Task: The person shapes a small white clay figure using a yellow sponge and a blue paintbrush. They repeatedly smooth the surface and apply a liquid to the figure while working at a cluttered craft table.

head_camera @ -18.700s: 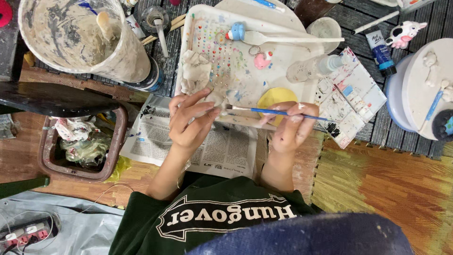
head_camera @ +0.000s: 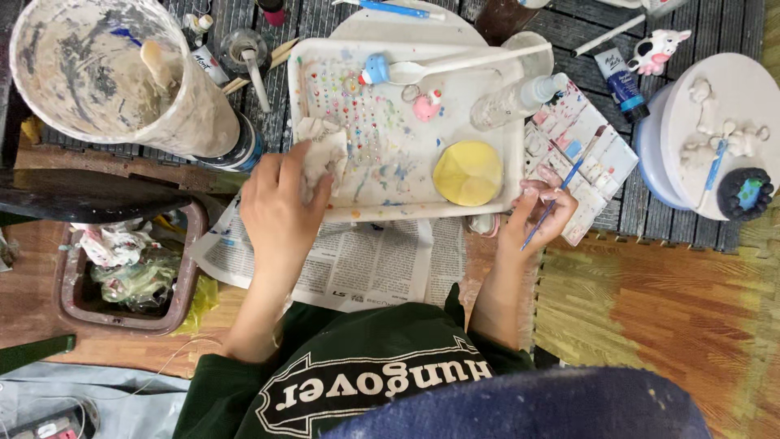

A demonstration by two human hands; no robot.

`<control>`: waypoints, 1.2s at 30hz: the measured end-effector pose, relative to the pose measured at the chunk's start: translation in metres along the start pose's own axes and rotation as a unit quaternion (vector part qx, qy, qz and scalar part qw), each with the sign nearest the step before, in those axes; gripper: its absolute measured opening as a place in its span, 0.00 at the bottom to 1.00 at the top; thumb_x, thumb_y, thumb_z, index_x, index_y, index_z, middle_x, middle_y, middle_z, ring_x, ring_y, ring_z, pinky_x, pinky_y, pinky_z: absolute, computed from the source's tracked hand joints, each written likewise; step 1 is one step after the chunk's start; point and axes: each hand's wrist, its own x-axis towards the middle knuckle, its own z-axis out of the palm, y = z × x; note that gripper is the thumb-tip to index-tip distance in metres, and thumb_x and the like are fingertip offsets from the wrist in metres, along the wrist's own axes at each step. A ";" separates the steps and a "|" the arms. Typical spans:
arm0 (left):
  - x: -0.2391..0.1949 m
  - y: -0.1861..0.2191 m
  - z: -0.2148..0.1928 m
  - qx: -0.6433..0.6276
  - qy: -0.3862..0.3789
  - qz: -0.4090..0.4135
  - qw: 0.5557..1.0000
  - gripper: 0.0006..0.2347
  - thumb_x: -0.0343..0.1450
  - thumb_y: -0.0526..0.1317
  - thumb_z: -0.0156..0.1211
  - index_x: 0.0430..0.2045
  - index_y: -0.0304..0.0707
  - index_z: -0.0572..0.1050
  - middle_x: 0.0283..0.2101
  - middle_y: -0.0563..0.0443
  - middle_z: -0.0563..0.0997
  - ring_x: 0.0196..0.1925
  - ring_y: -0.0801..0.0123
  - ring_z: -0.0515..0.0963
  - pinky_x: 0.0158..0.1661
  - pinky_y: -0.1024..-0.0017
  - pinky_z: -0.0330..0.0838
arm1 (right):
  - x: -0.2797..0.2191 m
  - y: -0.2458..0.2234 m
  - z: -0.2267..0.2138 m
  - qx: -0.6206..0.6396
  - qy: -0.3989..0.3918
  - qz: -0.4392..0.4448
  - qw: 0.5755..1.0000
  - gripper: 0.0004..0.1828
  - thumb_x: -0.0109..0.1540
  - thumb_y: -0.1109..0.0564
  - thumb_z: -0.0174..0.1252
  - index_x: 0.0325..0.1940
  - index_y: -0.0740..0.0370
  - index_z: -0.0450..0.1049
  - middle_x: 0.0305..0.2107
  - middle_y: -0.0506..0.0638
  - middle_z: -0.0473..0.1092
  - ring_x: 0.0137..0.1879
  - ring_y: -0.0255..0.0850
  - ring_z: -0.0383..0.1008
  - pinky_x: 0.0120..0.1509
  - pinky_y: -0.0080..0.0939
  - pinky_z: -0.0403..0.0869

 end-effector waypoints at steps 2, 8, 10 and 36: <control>0.003 0.001 0.003 0.024 -0.006 -0.003 1.000 0.22 0.68 0.41 0.72 0.55 0.37 0.75 0.46 0.46 0.75 0.46 0.53 0.76 0.43 0.57 0.69 | -0.004 0.001 -0.001 0.003 0.015 0.000 1.000 0.10 0.73 0.63 0.54 0.50 0.60 0.57 0.57 0.62 0.69 0.49 0.38 0.76 0.42 0.30 0.73; -0.001 0.010 0.008 0.046 -0.003 0.076 0.996 0.17 0.68 0.35 0.68 0.50 0.40 0.73 0.54 0.49 0.76 0.56 0.53 0.74 0.51 0.57 0.67 | -0.008 0.001 -0.001 0.006 0.012 0.006 1.000 0.11 0.73 0.61 0.55 0.50 0.60 0.58 0.56 0.62 0.70 0.48 0.37 0.76 0.41 0.28 0.71; -0.006 0.014 0.009 0.037 -0.023 0.077 0.996 0.14 0.69 0.33 0.66 0.49 0.39 0.74 0.52 0.50 0.77 0.55 0.54 0.75 0.51 0.58 0.67 | -0.009 0.001 -0.001 0.018 -0.003 -0.012 1.000 0.10 0.74 0.61 0.54 0.51 0.60 0.58 0.57 0.62 0.70 0.47 0.36 0.75 0.46 0.30 0.74; -0.023 0.004 0.026 -0.673 -0.152 -0.202 0.695 0.21 0.74 0.25 0.58 0.64 0.25 0.63 0.56 0.39 0.80 0.59 0.63 0.81 0.57 0.70 0.77 | -0.036 -0.081 0.065 0.165 -0.258 0.054 0.950 0.08 0.76 0.58 0.46 0.54 0.65 0.66 0.53 0.64 0.73 0.53 0.45 0.78 0.50 0.39 0.79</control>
